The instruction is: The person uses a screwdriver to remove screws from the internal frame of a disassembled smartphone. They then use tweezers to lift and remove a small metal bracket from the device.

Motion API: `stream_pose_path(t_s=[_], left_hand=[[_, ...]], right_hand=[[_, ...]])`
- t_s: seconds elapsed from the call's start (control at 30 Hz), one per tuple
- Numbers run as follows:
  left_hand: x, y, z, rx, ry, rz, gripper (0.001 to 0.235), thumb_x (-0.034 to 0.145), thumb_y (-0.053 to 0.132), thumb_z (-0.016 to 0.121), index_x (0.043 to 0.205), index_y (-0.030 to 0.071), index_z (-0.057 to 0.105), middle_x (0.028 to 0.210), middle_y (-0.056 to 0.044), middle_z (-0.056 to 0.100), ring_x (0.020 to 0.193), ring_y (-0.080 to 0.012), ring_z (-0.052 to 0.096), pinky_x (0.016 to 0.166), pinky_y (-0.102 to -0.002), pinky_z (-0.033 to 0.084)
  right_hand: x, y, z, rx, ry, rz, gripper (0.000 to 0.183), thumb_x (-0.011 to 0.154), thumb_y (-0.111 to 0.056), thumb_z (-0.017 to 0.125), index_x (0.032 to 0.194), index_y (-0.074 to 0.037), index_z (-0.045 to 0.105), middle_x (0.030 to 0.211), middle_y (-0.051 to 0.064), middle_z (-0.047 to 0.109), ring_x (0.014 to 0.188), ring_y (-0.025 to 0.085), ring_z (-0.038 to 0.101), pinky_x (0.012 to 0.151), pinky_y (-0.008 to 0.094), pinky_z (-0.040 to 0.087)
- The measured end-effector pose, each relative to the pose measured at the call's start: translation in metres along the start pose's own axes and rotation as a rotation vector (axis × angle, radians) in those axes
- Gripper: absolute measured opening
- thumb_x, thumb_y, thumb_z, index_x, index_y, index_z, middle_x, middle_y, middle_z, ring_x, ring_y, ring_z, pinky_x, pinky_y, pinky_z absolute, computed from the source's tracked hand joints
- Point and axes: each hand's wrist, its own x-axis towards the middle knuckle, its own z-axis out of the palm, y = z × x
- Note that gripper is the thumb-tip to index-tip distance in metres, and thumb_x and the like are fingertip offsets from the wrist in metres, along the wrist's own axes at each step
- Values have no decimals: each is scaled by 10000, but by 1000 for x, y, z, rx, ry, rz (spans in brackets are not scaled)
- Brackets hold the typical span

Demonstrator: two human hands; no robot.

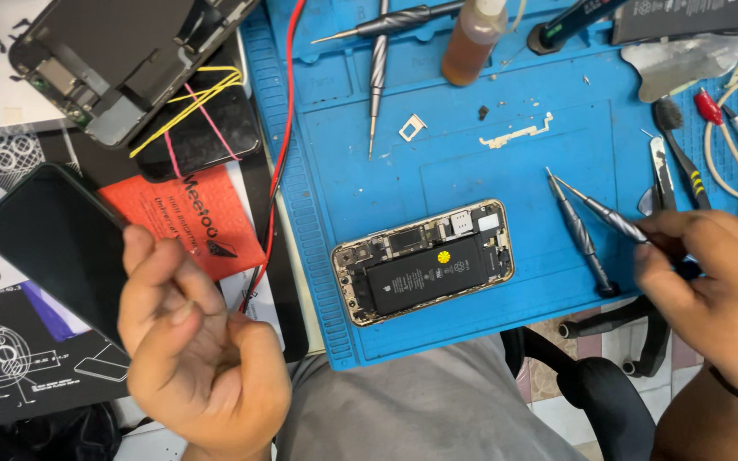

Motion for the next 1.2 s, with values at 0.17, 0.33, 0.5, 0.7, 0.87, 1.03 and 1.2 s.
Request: stream_pose_path(t_s=[0.17,0.33,0.5,0.7,0.87,1.03,1.2], left_hand=[[-4,7,4,-14,-85,-32,485,832,-206,624,1217,63,504,1407,-228,492,1536,-406,392,1245,-487,402],[-12,3,6,-38,-157,-42,443,863,-168,701,1217,44,542,1353,-208,561,1400,-352,516,1208,-463,477],[-17,2,5,-11,-153,-53,406,907,-194,659,1218,44,555,1342,-207,574,1359,-357,572,1145,-447,532],[-14,3,3,-27,-183,-13,405,878,-161,674,1203,41,543,1308,-207,577,1319,-367,578,1117,-452,545],[-10,3,8,-48,-192,-11,401,904,-143,705,1215,40,531,1283,-188,614,1218,-337,659,1057,-439,587],[-5,2,9,23,-191,41,396,861,-102,770,1163,34,553,1131,-158,676,1047,-295,699,890,-376,585],[0,2,10,61,-221,89,365,831,-83,812,1103,33,598,1000,-112,719,891,-263,694,792,-358,574]], right_hand=[[-11,17,-1,2,71,24,98,1067,-6,715,1144,52,699,950,162,685,802,243,675,746,301,528],[-18,6,15,-50,187,36,98,1076,1,734,1169,12,702,983,142,687,865,254,684,795,309,524],[-14,-19,23,-252,221,9,148,1020,-49,829,1124,-28,726,976,120,701,873,270,693,773,324,529],[-6,-49,16,-186,51,-17,346,743,-102,851,1031,48,732,835,151,697,709,303,684,605,358,513],[0,-50,17,-134,55,18,181,954,-75,816,1099,3,742,889,123,697,757,239,686,676,293,520],[19,-58,-1,89,12,9,245,943,-69,760,1173,10,728,897,107,688,717,202,669,646,272,517],[57,-94,-7,-16,-54,-369,306,759,-55,819,1059,-16,772,829,90,699,684,230,636,639,354,486]])
